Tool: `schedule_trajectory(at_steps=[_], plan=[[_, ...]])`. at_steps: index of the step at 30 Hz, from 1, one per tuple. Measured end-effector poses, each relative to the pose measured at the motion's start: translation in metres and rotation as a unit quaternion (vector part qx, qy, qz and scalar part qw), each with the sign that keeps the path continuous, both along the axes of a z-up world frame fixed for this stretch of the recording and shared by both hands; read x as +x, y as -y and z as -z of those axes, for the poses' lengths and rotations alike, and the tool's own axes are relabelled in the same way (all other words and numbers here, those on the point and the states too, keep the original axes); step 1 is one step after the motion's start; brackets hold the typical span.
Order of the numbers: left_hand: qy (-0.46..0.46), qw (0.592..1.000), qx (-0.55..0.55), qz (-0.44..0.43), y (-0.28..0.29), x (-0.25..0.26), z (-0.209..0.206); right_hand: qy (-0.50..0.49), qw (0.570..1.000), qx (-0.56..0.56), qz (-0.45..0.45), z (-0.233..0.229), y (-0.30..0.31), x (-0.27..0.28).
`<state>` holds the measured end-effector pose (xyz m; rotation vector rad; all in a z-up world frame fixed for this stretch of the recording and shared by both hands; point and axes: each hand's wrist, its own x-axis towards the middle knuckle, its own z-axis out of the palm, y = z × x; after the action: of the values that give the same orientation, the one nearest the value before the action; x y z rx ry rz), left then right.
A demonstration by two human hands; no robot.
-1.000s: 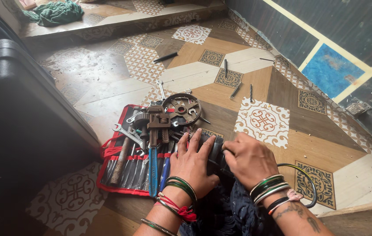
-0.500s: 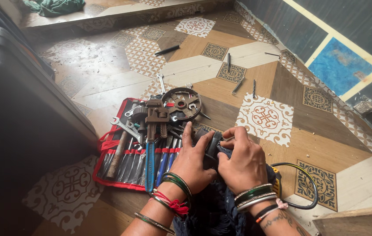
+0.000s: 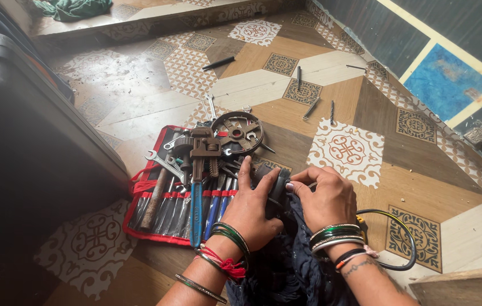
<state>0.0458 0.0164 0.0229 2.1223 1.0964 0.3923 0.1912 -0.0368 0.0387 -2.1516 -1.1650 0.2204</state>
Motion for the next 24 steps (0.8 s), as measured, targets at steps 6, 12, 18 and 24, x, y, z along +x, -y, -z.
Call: schedule_trajectory(at_steps=[6,12,18,24], plan=[[-0.002,1.0,-0.013,-0.008,0.001,-0.001,0.002,0.058,0.99,0.095,-0.082,0.009,0.008,-0.005],[0.006,1.0,0.002,-0.008,0.001,0.0,0.002,0.058,0.988,0.097,-0.104,0.012,0.007,-0.002],[-0.014,1.0,-0.01,-0.014,0.002,0.002,-0.001,-0.039,0.993,0.114,-0.011,0.015,-0.005,-0.007],[0.025,1.0,0.009,-0.007,0.002,0.0,0.004,0.031,0.987,0.131,-0.089,0.02,0.007,-0.017]])
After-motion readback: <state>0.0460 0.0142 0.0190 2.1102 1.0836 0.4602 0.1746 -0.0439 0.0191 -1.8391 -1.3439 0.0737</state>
